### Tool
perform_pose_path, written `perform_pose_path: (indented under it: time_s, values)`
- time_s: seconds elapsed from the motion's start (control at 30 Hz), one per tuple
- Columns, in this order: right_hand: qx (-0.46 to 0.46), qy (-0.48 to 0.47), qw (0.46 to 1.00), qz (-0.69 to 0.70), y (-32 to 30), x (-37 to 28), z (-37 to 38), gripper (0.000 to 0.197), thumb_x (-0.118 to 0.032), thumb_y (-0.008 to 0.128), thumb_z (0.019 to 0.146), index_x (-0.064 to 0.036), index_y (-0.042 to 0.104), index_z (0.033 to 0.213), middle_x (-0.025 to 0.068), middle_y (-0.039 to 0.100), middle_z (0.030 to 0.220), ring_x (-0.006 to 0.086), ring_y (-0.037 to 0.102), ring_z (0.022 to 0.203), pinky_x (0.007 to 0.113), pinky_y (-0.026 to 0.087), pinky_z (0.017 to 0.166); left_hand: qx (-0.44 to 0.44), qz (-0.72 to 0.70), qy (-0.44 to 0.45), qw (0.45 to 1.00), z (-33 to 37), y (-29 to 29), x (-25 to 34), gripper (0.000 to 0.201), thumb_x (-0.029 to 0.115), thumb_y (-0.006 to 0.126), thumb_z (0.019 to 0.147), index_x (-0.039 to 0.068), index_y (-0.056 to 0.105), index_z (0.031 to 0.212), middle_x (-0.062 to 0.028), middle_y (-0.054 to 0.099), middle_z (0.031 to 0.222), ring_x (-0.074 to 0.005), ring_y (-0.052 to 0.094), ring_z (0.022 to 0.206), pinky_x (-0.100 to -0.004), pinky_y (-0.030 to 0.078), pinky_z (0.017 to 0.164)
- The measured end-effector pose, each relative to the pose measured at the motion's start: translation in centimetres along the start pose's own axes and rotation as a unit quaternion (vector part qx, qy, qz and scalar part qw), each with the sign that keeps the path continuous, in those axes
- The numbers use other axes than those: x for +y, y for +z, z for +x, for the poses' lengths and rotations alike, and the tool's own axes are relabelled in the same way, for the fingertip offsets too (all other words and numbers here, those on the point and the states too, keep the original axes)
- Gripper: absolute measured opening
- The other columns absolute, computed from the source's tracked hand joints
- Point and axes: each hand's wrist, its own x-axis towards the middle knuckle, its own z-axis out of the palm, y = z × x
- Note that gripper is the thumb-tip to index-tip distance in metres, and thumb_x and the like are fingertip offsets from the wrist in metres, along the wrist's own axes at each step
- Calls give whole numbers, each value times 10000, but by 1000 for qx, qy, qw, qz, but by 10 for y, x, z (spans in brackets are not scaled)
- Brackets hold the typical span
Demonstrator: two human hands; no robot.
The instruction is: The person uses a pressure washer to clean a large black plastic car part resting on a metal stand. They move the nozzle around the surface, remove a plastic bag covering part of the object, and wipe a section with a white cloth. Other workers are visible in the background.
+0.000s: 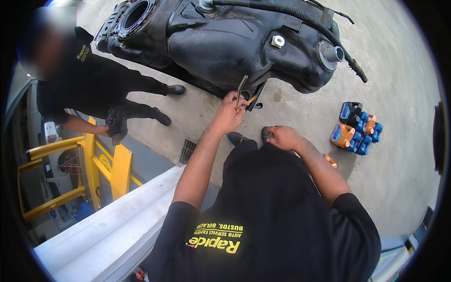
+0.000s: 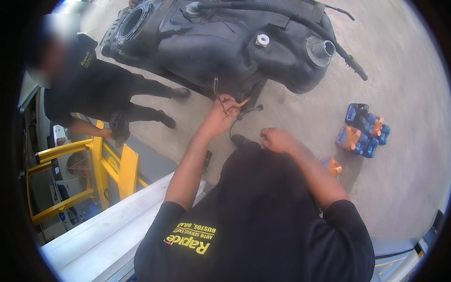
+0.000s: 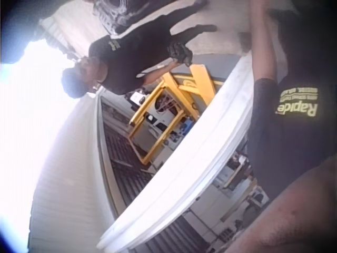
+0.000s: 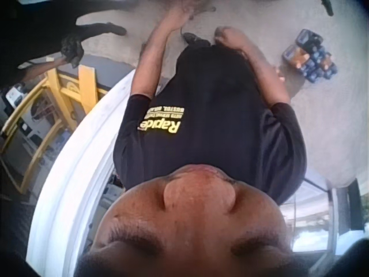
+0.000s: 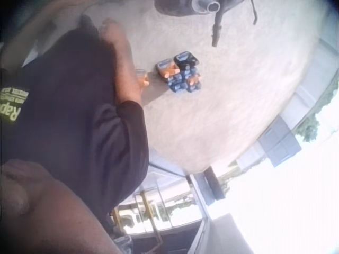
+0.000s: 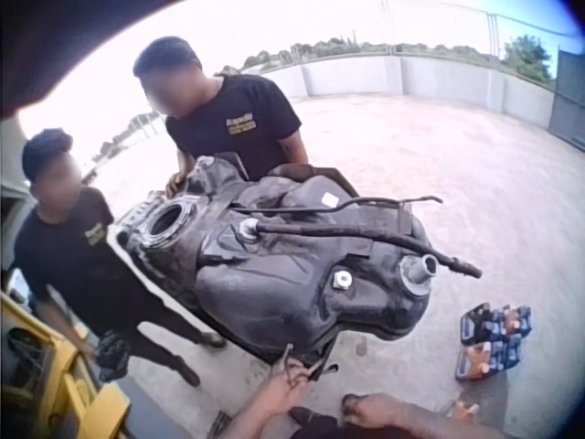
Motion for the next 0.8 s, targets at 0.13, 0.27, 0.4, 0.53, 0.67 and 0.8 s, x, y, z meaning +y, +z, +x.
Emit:
perform_pose_path:
  time_s: [0.13, 0.27, 0.4, 0.53, 0.67, 0.8]
  values:
    - [1, 70, 997, 19, 5, 37, -27, 357, -323, 661, 984, -62, 648, 1227, 181, 740, 1039, 364, 712, 1009, 472, 551, 888, 83, 123, 0, 989, -10, 35, -23, 201, 112, 727, 897, 86, 688, 1092, -138, 619, 1087, -374, 653, 984, -476, 554, 831]
    - [38, 140, 988, 47, 6, 61, -49, 341, -280, 661, 971, -41, 664, 1216, 166, 755, 983, 360, 712, 1023, 467, 552, 888, 142, 178, -59, 972, -13, 34, -19, 188, 167, 736, 901, 55, 666, 1035, -182, 646, 1006, -423, 653, 927, -519, 542, 793]
    - [28, 176, 983, 46, 7, 51, -60, 379, -294, 658, 954, -45, 664, 1240, 191, 751, 1075, 374, 694, 1094, 485, 545, 939, 122, 115, -2, 986, -2, 35, -52, 210, 183, 740, 910, 39, 664, 1043, -207, 656, 1012, -437, 647, 959, -517, 536, 821]
    - [55, 184, 981, 20, -10, 39, -60, 403, -319, 643, 957, -52, 671, 1258, 203, 720, 1209, 384, 672, 1170, 502, 540, 976, 104, 104, -75, 986, 8, 55, -71, 221, 157, 725, 938, -8, 653, 1065, -221, 650, 1048, -434, 638, 987, -508, 518, 870]
    - [136, 169, 975, 39, -42, -3, -64, 396, -346, 694, 952, -72, 692, 1237, 166, 731, 1147, 368, 699, 1118, 499, 563, 932, 109, 175, 21, 978, -6, 41, -54, 619, 182, 807, 886, -78, 472, 1337, -292, 520, 1254, -480, 537, 1157, -554, 458, 999]
    - [329, 226, 913, 78, -50, -28, -99, 317, -343, 684, 954, -29, 728, 977, 207, 730, 862, 434, 712, 881, 530, 571, 770, 156, 129, 129, 971, -19, 46, -44, 626, 243, 795, 898, -14, 459, 1358, -212, 483, 1281, -398, 533, 1119, -510, 478, 967]
